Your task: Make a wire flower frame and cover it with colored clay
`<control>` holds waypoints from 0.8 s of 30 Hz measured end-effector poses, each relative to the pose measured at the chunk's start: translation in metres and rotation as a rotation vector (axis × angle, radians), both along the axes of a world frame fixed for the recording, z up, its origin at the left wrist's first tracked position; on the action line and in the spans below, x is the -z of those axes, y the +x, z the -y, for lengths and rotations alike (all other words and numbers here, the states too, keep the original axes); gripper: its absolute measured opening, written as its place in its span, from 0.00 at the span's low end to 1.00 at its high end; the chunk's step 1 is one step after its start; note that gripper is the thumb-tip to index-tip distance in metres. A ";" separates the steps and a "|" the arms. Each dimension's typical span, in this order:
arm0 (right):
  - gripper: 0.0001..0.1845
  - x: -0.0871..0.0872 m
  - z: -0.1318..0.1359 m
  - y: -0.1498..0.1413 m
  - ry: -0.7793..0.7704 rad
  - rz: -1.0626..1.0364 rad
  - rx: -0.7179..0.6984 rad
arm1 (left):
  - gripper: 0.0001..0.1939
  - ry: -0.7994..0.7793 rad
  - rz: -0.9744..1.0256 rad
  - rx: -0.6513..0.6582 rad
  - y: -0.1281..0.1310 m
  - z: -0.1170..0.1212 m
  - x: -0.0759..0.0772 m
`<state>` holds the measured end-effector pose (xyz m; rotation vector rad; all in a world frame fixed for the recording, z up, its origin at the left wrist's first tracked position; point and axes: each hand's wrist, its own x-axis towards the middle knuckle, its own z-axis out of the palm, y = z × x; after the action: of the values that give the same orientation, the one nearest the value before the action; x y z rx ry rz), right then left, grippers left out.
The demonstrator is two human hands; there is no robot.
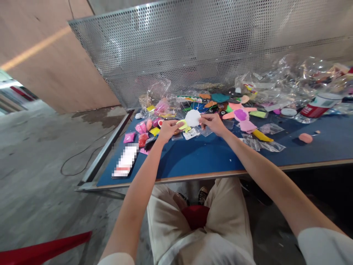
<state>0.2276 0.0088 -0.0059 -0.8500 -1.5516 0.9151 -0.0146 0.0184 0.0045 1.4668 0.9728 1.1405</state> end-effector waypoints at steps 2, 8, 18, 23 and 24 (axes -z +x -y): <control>0.26 0.000 -0.001 0.000 -0.013 -0.015 -0.012 | 0.35 -0.012 0.011 -0.005 -0.001 -0.001 0.001; 0.27 0.001 -0.002 0.001 -0.023 -0.066 -0.009 | 0.35 0.016 0.012 0.055 -0.004 0.002 -0.003; 0.31 0.000 -0.004 0.003 -0.065 -0.153 0.004 | 0.33 0.139 -0.064 0.031 -0.009 0.001 -0.004; 0.30 0.002 -0.006 0.002 -0.051 -0.135 -0.029 | 0.34 0.157 -0.038 0.014 -0.007 -0.001 -0.001; 0.30 0.003 -0.006 0.001 -0.057 -0.136 -0.033 | 0.34 0.166 -0.033 0.017 -0.006 -0.001 -0.001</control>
<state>0.2291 0.0147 -0.0085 -0.7873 -1.4313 1.0247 -0.0205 0.0189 0.0056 1.6276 0.9037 1.2114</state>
